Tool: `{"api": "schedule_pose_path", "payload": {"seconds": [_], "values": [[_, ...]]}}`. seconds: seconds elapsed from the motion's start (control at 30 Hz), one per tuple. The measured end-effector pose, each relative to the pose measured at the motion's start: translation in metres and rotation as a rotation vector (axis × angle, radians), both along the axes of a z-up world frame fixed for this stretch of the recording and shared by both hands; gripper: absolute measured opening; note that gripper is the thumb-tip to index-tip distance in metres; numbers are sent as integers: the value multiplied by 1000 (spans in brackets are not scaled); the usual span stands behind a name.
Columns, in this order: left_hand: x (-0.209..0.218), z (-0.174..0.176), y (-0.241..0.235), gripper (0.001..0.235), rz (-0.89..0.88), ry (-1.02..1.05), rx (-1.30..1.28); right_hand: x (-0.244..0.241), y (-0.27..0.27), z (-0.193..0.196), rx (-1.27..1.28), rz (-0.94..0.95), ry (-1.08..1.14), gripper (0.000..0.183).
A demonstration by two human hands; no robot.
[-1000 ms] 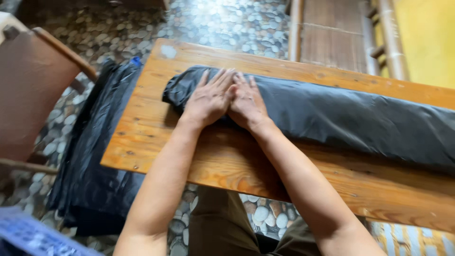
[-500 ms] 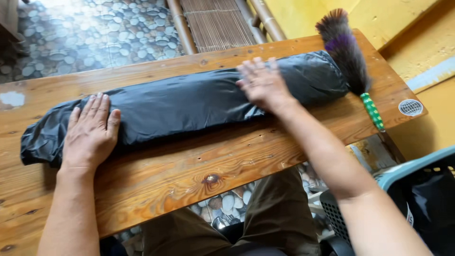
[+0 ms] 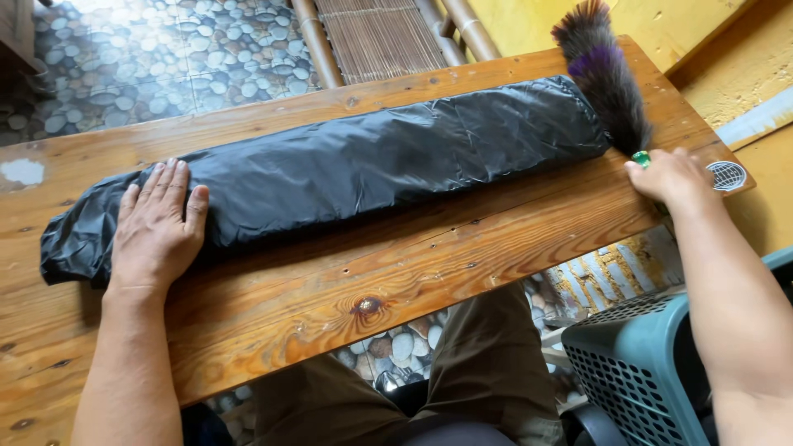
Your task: The person folds a large black plastic sheet on a wooden table, rolling and folding it into a compact rectangular bundle. They then place the folded sheet into a black drawstring bag and pull the drawstrings to close it.
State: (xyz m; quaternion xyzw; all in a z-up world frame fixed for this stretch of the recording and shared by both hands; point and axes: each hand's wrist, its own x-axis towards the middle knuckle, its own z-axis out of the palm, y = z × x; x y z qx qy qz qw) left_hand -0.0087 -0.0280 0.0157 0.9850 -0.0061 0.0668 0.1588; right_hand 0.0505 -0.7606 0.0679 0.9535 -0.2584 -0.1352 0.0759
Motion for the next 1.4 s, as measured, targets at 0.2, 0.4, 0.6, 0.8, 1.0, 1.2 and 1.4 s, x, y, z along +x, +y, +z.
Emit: {"api": "schedule_pose_path", "payload": {"seconds": [0.2, 0.4, 0.6, 0.8, 1.0, 1.2, 1.4], "values": [[1, 3, 0, 70, 9, 29, -26, -6, -23, -30, 287, 8, -438, 49], [-2, 7, 1, 73, 2, 6, -122, -113, 166, 43, 1197, -54, -458, 20], [-8, 26, -7, 80, 9, 75, -228, -200, 303, -6, 1141, 197, 7, 21], [-10, 36, -9, 73, -5, 99, -257, -217, 371, 50, 1079, 728, 262, 72], [-5, 12, 0, 84, -27, 41, -118, -170, 236, 46, 864, 179, -69, 68], [-1, 3, 3, 76, -9, 25, -91, -140, 70, 53, 626, -176, -315, 71], [0, 2, 3, 77, -15, 35, -90, -89, -9, 32, 99, 14, -194, 62]]}}
